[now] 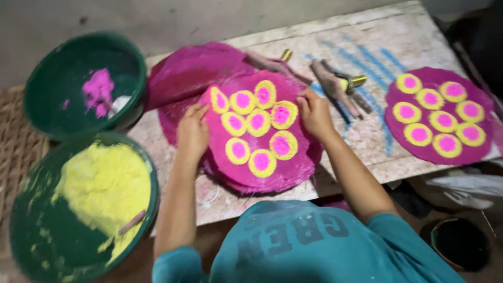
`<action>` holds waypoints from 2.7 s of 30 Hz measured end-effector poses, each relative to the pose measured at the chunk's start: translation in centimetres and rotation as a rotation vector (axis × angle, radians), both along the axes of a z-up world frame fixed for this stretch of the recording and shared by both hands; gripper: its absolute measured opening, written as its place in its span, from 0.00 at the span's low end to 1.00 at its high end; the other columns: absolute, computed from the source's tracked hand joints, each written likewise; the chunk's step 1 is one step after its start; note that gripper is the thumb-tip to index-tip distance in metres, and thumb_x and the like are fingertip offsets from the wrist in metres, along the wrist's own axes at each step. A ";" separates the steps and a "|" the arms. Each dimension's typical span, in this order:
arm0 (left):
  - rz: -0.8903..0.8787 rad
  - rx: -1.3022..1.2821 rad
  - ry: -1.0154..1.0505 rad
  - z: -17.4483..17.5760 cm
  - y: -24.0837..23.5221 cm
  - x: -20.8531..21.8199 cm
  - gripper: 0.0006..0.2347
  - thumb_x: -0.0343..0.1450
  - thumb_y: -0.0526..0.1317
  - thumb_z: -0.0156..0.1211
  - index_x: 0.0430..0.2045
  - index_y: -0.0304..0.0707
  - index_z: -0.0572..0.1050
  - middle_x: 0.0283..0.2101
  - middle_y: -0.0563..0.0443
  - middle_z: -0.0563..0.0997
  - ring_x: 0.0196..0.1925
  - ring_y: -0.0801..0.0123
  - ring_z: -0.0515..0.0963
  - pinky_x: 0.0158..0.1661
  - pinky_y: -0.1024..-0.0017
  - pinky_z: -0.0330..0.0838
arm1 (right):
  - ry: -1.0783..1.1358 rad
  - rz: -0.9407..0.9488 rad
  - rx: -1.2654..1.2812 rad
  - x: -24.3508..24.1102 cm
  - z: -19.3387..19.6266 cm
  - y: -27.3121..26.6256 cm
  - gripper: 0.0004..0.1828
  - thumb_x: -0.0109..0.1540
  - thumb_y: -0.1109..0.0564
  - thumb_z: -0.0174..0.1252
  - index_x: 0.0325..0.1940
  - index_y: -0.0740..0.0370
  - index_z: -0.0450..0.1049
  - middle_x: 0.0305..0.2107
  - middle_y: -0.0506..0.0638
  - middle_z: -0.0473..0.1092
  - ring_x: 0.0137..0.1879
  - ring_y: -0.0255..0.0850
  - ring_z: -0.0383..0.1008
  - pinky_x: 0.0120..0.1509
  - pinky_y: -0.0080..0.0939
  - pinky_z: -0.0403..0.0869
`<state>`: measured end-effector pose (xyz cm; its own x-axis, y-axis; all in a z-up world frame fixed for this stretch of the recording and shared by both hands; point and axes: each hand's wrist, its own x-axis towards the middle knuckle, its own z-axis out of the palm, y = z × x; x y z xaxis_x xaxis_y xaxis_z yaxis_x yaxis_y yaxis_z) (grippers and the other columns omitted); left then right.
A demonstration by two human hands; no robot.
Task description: The person scoops yellow dough into a wooden press, then presses it onto a pink surface to form ring-shaped snacks. They repeat this process multiple times, arranging the finished rings on a pink mat.
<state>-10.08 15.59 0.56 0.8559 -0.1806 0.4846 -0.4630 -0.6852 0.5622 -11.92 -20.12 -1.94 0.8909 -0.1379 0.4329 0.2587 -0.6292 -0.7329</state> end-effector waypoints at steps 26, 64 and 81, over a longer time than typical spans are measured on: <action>-0.503 -0.206 0.291 -10.0 -53.4 21.5 0.24 0.65 0.31 0.65 0.58 0.43 0.75 0.64 0.40 0.75 0.48 0.56 0.82 0.43 0.67 0.77 | 0.320 -0.677 -0.381 4.7 3.3 -46.4 0.10 0.70 0.53 0.55 0.49 0.61 0.73 0.33 0.67 0.75 0.41 0.68 0.76 0.45 0.68 0.73; 0.929 0.096 0.664 -15.2 2.3 -21.0 0.12 0.69 0.34 0.67 0.43 0.34 0.75 0.46 0.36 0.78 0.47 0.48 0.77 0.48 0.59 0.70 | 0.399 -0.102 -0.200 1.9 -9.9 -20.8 0.34 0.59 0.56 0.66 0.68 0.70 0.67 0.53 0.67 0.73 0.55 0.62 0.75 0.58 0.59 0.73; 0.233 -0.258 0.339 -6.4 -0.6 -9.4 0.07 0.68 0.33 0.70 0.33 0.32 0.77 0.29 0.41 0.79 0.28 0.54 0.79 0.30 0.64 0.73 | 0.546 0.543 1.045 -8.9 2.4 -3.6 0.32 0.67 0.55 0.57 0.73 0.62 0.56 0.47 0.56 0.69 0.53 0.46 0.71 0.60 0.50 0.70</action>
